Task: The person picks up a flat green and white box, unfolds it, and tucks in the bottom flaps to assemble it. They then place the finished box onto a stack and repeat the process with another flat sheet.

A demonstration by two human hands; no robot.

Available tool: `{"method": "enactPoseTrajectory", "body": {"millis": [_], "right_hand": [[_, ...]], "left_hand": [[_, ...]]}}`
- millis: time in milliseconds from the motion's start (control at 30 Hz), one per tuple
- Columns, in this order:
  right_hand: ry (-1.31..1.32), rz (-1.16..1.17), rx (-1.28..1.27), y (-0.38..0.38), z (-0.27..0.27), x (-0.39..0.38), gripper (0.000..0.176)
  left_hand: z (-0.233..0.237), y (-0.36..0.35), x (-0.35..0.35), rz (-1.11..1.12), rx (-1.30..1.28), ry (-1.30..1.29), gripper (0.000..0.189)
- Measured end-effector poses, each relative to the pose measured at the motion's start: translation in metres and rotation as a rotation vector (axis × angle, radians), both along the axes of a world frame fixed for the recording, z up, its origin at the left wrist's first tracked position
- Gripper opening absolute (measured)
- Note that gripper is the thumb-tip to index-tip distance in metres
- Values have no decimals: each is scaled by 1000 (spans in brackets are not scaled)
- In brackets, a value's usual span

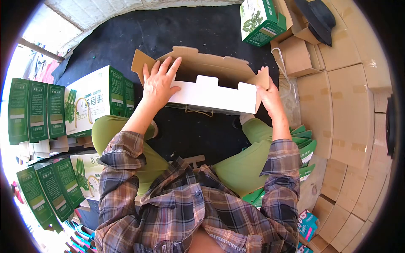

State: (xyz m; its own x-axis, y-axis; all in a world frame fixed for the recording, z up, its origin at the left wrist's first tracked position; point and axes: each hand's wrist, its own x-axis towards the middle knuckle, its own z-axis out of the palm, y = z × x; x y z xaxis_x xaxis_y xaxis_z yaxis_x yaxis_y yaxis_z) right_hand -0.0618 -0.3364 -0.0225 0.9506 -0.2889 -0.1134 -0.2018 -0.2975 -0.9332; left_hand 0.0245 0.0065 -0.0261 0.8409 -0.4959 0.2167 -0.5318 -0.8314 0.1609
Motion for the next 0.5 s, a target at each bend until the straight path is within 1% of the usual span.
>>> {"method": "enactPoseTrajectory", "body": {"millis": [33,100,133,167,233,267,400,467,500], "right_hand": [[1,-1,0,4,3,-2,64],[26,132,-37,12,10,-6,66],[-29,179,-121,3,-6,-5,68],[-28,179,-122,3,-13,-4,68],[38,226,-481,4,-20,-4,66],[27,227,-581,3,-23,-5,62],[-55,198,-657,17,-8,-3,69],[30,233,-735,25,-1,-1,80],[29,236,-734,26,-2,-1,80]], "left_hand": [[0,0,1,-1,0,1,91],[-1,-1,3,1,39,3,97],[-1,-1,3,1,37,3,97],[-2,-2,2,5,44,4,98],[-2,-3,2,10,50,6,99],[-2,-4,1,1,41,-3,99],[3,-5,-6,-13,45,-15,96],[5,-4,-8,-18,47,-29,96],[7,-3,-9,-26,43,-41,95]]}}
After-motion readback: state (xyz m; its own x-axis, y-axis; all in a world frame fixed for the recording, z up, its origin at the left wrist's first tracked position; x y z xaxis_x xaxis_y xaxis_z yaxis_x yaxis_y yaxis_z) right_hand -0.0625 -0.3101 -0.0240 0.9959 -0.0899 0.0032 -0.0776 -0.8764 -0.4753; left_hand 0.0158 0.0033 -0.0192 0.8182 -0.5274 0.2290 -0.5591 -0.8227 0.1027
